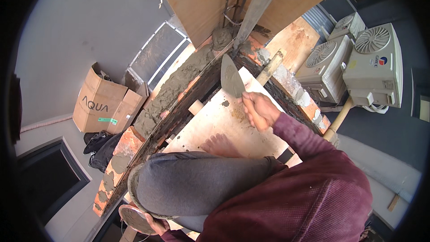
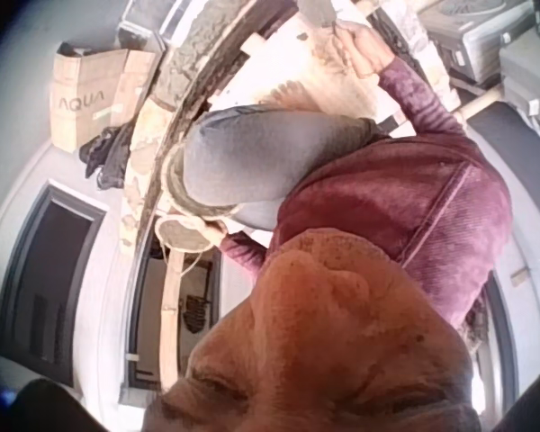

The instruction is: The person mixes mortar in a bucket using a trowel, spreads the mortar onto a row of bricks on a wall, and places a brick onto the mortar.

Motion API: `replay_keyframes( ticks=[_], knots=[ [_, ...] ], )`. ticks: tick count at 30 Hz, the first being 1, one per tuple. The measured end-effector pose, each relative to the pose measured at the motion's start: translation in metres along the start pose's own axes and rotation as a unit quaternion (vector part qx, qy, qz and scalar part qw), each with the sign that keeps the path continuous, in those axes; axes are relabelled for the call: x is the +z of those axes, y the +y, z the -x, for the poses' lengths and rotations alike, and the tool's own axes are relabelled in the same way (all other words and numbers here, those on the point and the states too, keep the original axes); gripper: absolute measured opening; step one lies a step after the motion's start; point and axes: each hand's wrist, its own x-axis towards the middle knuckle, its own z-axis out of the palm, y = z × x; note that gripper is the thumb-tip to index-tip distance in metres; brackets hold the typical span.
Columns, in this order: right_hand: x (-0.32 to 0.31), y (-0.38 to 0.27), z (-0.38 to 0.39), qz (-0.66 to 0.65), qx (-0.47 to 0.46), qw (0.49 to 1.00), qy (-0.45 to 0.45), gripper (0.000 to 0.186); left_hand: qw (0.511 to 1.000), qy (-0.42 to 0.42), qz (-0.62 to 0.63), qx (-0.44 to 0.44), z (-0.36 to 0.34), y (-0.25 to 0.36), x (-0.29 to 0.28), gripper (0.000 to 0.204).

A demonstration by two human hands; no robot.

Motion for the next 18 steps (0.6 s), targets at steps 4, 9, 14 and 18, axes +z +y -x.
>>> replay_keyframes(
  ticks=[4,9,14,18],
  knots=[
    [0.007,-0.016,-0.073,0.034,-0.066,0.994,0.083,0.036,0.999,-0.024,0.017,0.019,-0.004,0.004,0.013,0.067],
    [-0.007,-0.025,-0.099,0.007,0.004,0.999,0.033,0.036,0.997,0.008,0.012,0.077,0.001,0.011,0.042,0.040],
    [-0.037,-0.041,0.000,0.257,0.025,0.964,-0.058,0.037,0.994,0.012,-0.041,0.101,0.016,0.020,0.084,0.022],
    [-0.010,-0.077,0.063,0.568,-0.022,0.815,-0.110,0.026,0.986,0.036,-0.110,0.123,0.034,0.026,0.109,0.025]
  ],
)
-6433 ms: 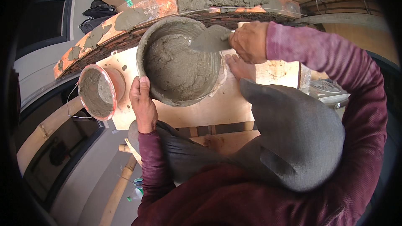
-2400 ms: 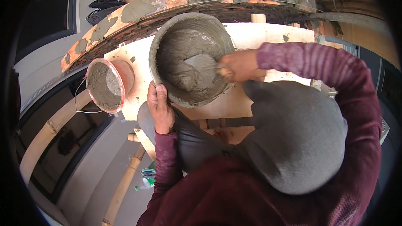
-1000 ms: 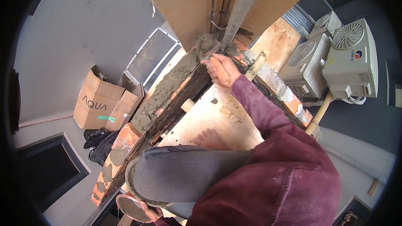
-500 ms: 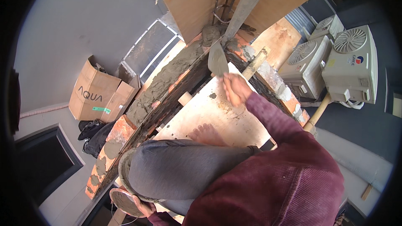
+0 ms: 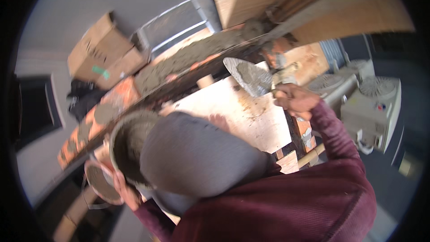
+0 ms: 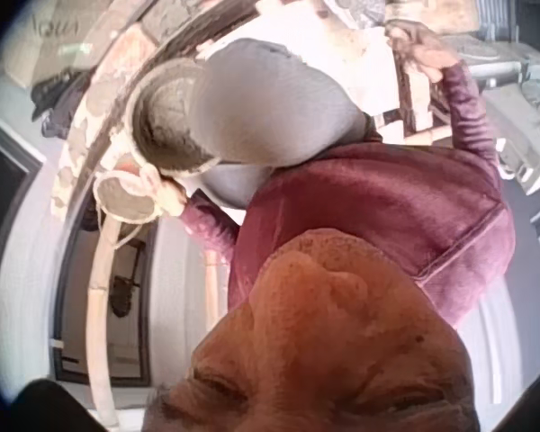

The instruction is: The person mixes mortar in a bucket using a trowel, spreads the mortar onto a row of bricks on a wall, and places a brick onto the mortar.

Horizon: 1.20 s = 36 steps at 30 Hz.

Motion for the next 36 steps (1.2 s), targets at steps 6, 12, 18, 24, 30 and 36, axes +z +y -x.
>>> replay_keyframes(
  ticks=[6,12,18,24,30,36],
  knots=[
    [0.041,-0.150,-0.055,0.439,-0.377,0.815,-0.029,0.024,0.984,0.020,-0.168,0.050,-0.007,0.010,-0.004,0.027],
    [0.152,-0.231,-0.105,0.726,-0.386,0.568,-0.020,0.017,0.977,-0.012,-0.206,0.060,0.000,0.018,0.017,0.033],
    [0.192,-0.245,-0.131,0.727,-0.325,0.572,-0.196,0.020,0.971,0.016,-0.229,0.065,0.009,0.014,0.032,0.035],
    [0.229,-0.212,-0.161,0.579,-0.284,0.679,-0.352,0.027,0.982,0.024,-0.180,0.057,0.018,0.007,0.021,0.033],
    [0.232,-0.187,-0.164,0.483,-0.355,0.708,-0.375,0.023,0.983,0.017,-0.177,0.050,0.018,0.001,0.021,0.032],
    [0.232,-0.183,-0.168,0.435,-0.388,0.711,-0.394,0.021,0.983,0.003,-0.179,0.052,0.021,0.004,0.030,0.034]
  ],
)
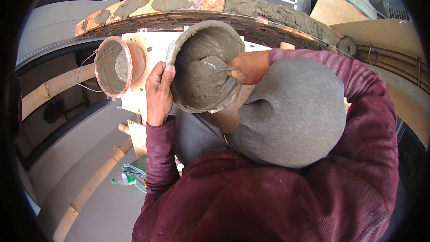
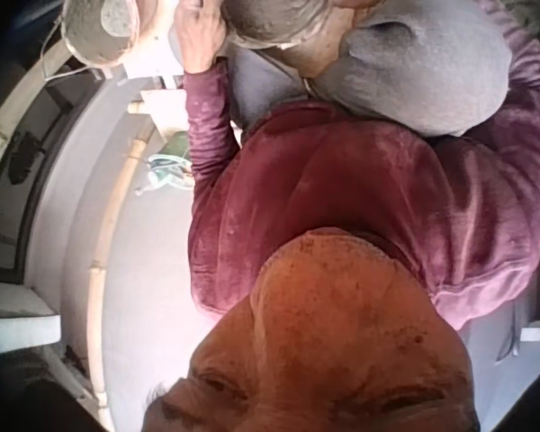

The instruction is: The person mixes mortar in a bucket using a trowel, spreads the mortar onto a row of bricks on a wall, and places a brick onto the mortar.

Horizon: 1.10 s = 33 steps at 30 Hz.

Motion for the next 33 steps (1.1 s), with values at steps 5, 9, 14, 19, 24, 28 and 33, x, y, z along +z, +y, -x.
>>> replay_keyframes(
  ticks=[5,9,14,19,24,28,33],
  knots=[
    [-0.003,0.007,0.010,-0.058,-0.038,0.998,0.008,0.020,1.000,0.002,0.005,-0.022,-0.001,0.007,0.001,0.033],
    [0.004,0.012,0.019,-0.147,-0.022,0.989,0.006,0.022,1.000,0.002,0.023,-0.016,-0.003,0.010,-0.002,0.029],
    [0.012,0.027,0.035,-0.349,-0.004,0.937,0.010,0.037,0.991,-0.017,0.127,-0.028,-0.011,-0.002,-0.015,0.023],
    [0.022,0.065,0.069,-0.480,-0.200,0.850,0.087,0.039,0.989,0.087,0.080,-0.089,-0.018,-0.026,-0.032,0.042],
    [0.053,0.100,0.171,-0.219,0.130,0.930,0.264,0.043,0.973,-0.068,0.215,-0.045,-0.041,-0.040,-0.055,0.028],
    [0.063,0.089,0.292,-0.274,0.246,0.875,0.313,0.043,0.964,-0.084,0.246,-0.057,-0.048,-0.049,-0.066,0.031],
    [0.053,0.073,0.373,0.043,0.390,0.818,0.421,0.031,0.961,-0.065,0.252,-0.089,-0.052,-0.047,-0.072,0.032]
  ],
)
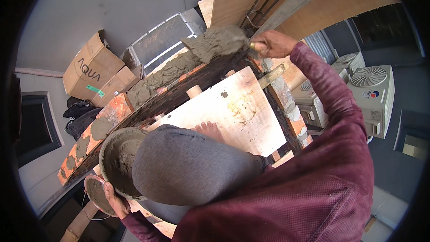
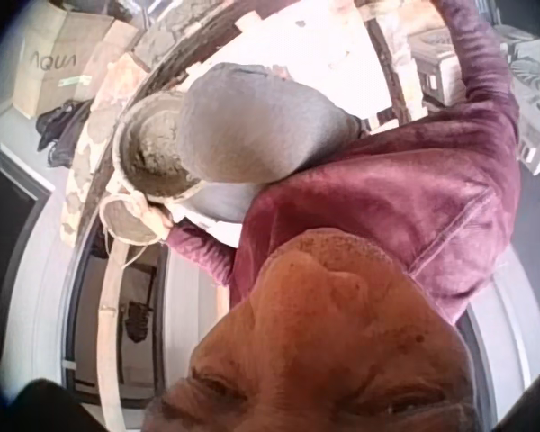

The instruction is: The person mixes mortar in a bucket using a trowel, spreads the mortar onto a row of bricks on a wall, and places a brick onto the mortar.

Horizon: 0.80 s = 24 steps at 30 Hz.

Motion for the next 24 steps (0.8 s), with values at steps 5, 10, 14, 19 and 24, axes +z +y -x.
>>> replay_keyframes(
  ticks=[5,10,14,19,24],
  knots=[
    [0.046,0.017,-0.007,0.284,0.098,0.944,0.134,0.037,0.999,-0.040,0.019,-0.014,0.002,0.002,-0.007,0.036],
    [0.085,0.031,-0.009,0.310,0.132,0.925,0.177,0.044,0.999,0.026,0.028,-0.038,0.007,-0.006,-0.016,0.038],
    [0.078,0.010,0.045,0.211,0.141,0.932,0.259,0.044,0.998,0.015,0.047,-0.031,0.011,-0.009,-0.022,0.041],
    [0.105,-0.017,0.110,-0.021,0.243,0.964,0.103,0.026,0.998,0.033,0.032,-0.033,0.014,-0.009,-0.022,0.042],
    [0.152,0.013,0.079,-0.089,0.195,0.975,0.061,0.035,0.998,0.043,0.016,-0.048,0.012,-0.003,-0.019,0.046]
  ],
)
